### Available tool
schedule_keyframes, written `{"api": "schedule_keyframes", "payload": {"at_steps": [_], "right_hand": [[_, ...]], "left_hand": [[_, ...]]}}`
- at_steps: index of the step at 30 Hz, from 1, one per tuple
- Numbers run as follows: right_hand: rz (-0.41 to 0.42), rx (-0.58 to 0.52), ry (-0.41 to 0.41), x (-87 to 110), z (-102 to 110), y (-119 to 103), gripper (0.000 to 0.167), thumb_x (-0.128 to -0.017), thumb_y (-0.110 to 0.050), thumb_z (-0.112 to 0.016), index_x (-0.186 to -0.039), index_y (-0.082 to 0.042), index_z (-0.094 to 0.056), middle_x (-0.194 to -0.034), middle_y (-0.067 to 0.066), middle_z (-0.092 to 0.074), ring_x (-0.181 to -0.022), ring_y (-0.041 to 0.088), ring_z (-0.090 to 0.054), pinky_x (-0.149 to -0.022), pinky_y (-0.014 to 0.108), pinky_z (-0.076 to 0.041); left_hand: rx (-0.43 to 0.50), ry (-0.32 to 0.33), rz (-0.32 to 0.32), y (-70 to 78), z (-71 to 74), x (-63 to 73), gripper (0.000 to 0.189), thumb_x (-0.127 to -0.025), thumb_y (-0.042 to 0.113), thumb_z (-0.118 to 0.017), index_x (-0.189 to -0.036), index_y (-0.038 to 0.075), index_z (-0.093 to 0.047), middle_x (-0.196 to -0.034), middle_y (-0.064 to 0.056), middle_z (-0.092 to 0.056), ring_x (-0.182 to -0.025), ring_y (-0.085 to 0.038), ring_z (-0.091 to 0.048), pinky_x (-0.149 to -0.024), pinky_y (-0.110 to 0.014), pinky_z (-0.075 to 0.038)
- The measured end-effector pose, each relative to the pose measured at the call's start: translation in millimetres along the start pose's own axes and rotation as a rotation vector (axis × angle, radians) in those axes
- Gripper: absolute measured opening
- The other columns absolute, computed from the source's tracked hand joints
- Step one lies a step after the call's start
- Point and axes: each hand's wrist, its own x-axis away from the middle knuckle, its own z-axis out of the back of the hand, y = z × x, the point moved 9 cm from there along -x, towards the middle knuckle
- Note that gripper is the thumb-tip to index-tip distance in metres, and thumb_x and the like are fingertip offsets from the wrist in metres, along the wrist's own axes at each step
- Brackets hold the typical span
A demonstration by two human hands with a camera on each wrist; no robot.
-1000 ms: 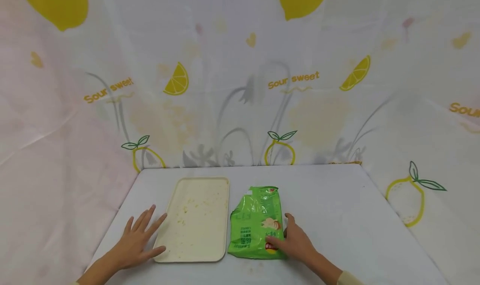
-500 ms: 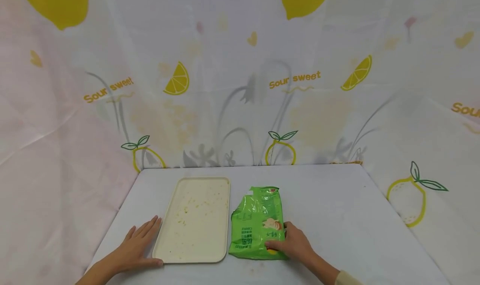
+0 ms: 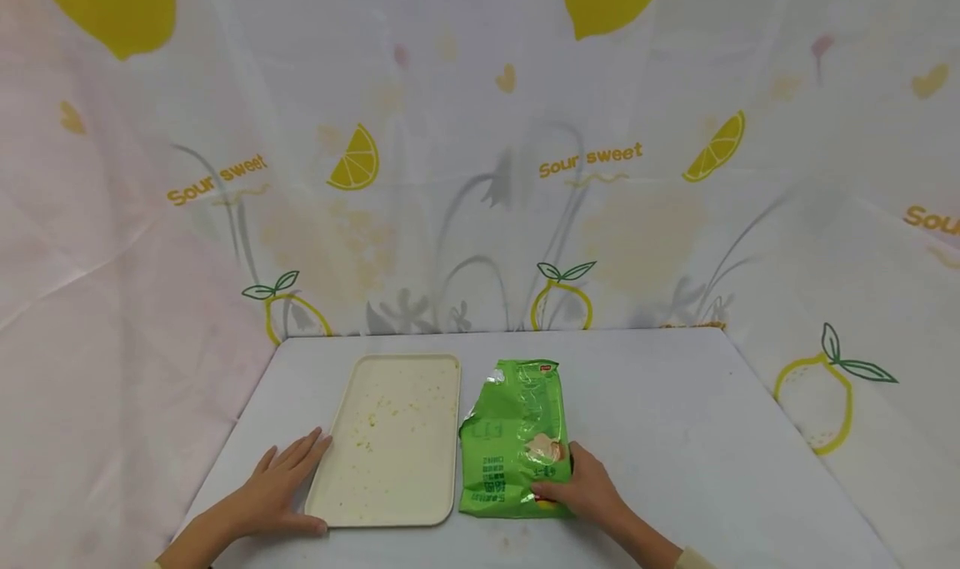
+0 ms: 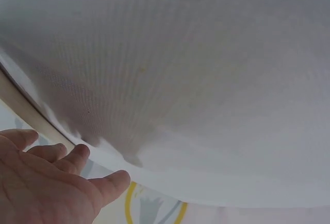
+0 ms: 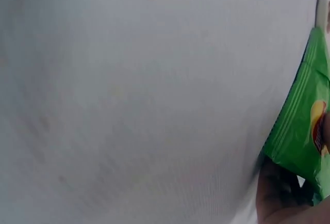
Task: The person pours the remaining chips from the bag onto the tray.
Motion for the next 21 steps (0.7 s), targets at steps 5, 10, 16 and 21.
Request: {"api": "schedule_keyframes", "payload": {"at_steps": [5,10,16,21], "right_hand": [[0.056,-0.062,-0.025,0.2,-2,1,0.072,-0.077,-0.030,-0.085,-0.130,0.005,-0.050,-0.102,0.005,-0.069,-0.089,0.013,-0.063,-0.078,0.029,-0.051],[0.096,-0.106,-0.060,2.3,-4,1,0.072,-0.079,-0.028,-0.084,-0.133,0.006,-0.051,-0.102,0.005,-0.071,-0.085,0.012,-0.065,-0.074,0.025,-0.052],[0.154,-0.117,-0.070,3.6,-5,-5,0.075,-0.081,-0.027,-0.082,-0.139,0.004,-0.046,-0.115,0.007,-0.070,-0.098,0.012,-0.065,-0.085,0.022,-0.050],[0.160,-0.160,-0.097,2.5,-8,-4,0.077,-0.083,-0.027,-0.080,-0.142,0.003,-0.042,-0.119,0.009,-0.068,-0.101,0.009,-0.065,-0.088,0.020,-0.048]], "left_hand": [[0.023,-0.026,0.017,-0.2,0.7,-2.0,0.127,-0.058,0.081,-0.071,-0.150,0.001,-0.037,-0.156,-0.027,-0.033,-0.137,-0.050,-0.039,-0.100,-0.078,-0.024],[0.035,-0.056,0.000,1.2,-4.6,-5.7,0.128,-0.059,0.082,-0.070,-0.151,0.000,-0.036,-0.158,-0.024,-0.032,-0.140,-0.049,-0.037,-0.101,-0.078,-0.024],[0.065,-0.097,0.006,0.6,-7.6,-8.9,0.132,-0.058,0.080,-0.073,-0.151,-0.003,-0.032,-0.159,-0.024,-0.029,-0.141,-0.051,-0.033,-0.102,-0.079,-0.021],[0.076,-0.110,0.014,0.1,-9.3,-9.3,0.133,-0.058,0.082,-0.072,-0.152,-0.004,-0.032,-0.160,-0.023,-0.028,-0.143,-0.049,-0.032,-0.104,-0.077,-0.021]]}}
